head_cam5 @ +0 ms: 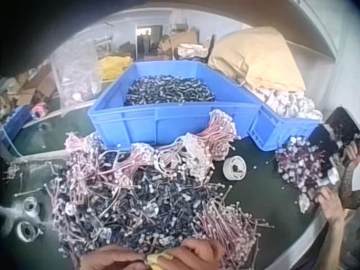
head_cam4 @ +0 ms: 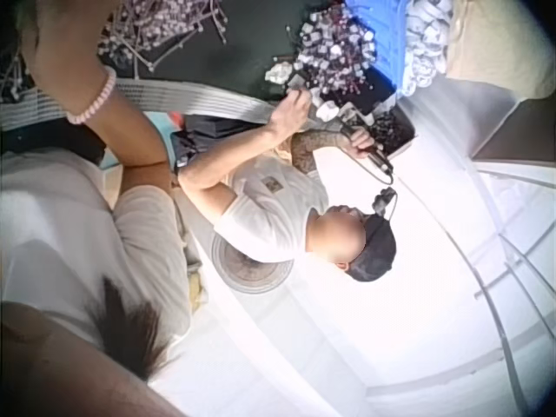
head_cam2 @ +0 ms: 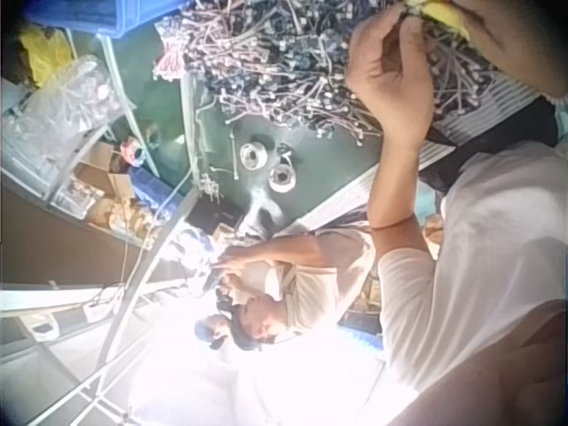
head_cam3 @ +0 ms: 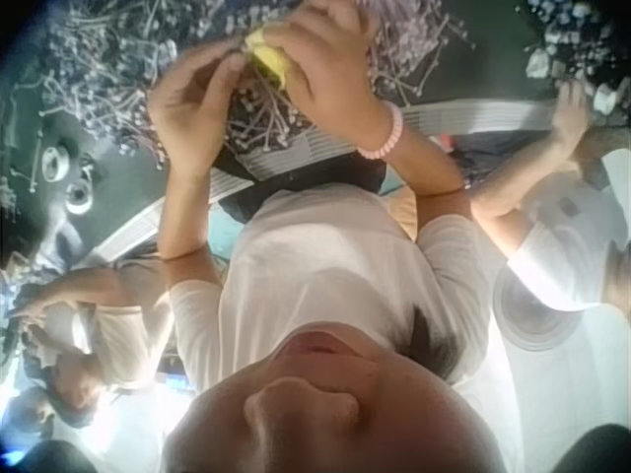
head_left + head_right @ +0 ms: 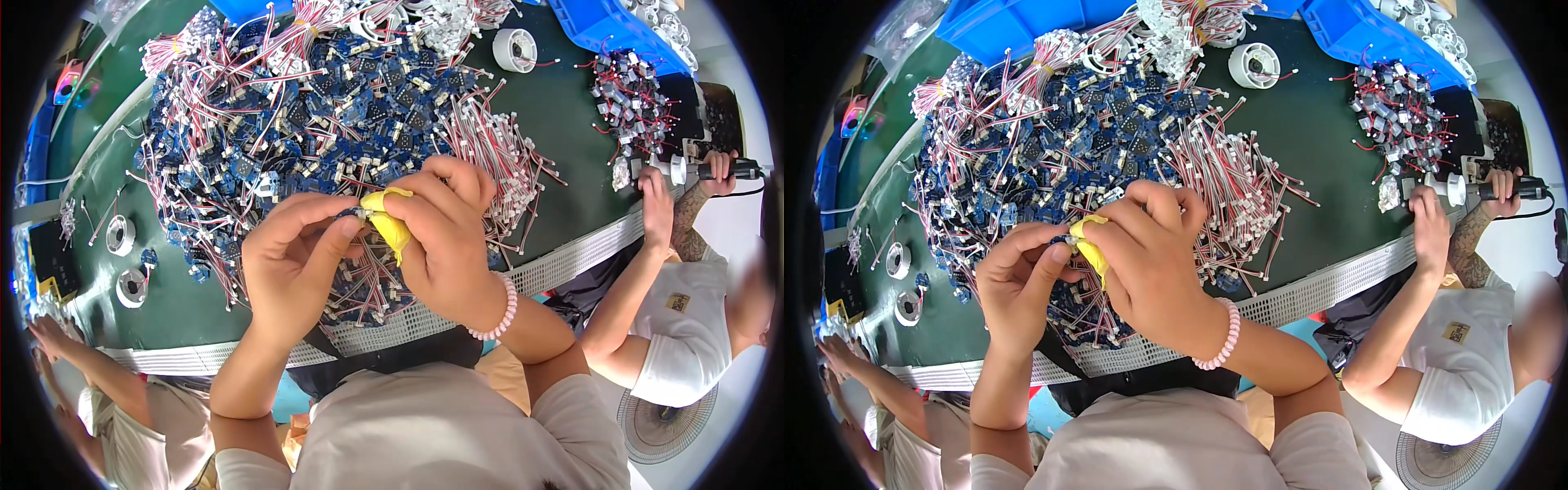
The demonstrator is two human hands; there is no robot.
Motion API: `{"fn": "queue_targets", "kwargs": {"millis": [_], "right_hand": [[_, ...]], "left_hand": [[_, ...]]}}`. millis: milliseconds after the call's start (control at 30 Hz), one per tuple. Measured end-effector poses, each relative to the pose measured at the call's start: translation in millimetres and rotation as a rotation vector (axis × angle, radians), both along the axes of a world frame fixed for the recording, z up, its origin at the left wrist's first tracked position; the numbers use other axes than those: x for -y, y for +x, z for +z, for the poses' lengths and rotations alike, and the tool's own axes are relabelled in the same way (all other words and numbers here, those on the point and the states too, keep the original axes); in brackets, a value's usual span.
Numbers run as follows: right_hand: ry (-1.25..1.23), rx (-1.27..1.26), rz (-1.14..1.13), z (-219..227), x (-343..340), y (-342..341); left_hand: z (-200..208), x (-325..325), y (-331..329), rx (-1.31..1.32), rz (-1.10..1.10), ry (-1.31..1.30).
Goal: Assembling electronic components and LED light strings at an electronics factory workbench.
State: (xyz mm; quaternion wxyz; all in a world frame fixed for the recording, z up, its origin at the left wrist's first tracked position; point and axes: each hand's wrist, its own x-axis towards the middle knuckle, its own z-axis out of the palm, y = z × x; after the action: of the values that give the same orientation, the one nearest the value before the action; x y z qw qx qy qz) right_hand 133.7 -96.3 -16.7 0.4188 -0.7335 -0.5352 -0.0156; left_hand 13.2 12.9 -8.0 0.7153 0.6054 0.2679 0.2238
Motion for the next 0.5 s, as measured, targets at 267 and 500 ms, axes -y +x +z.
{"fn": "queue_targets", "kwargs": {"millis": [267,500], "right_hand": [[-0.027,0.041,0.104,1,3,10],[-0.041,0.022,0.070,6,4,11]], "left_hand": [[-6,0,-1,0.021,-0.016,-0.045],[-2,2,3,0.006,-0.025,0.140]]}}
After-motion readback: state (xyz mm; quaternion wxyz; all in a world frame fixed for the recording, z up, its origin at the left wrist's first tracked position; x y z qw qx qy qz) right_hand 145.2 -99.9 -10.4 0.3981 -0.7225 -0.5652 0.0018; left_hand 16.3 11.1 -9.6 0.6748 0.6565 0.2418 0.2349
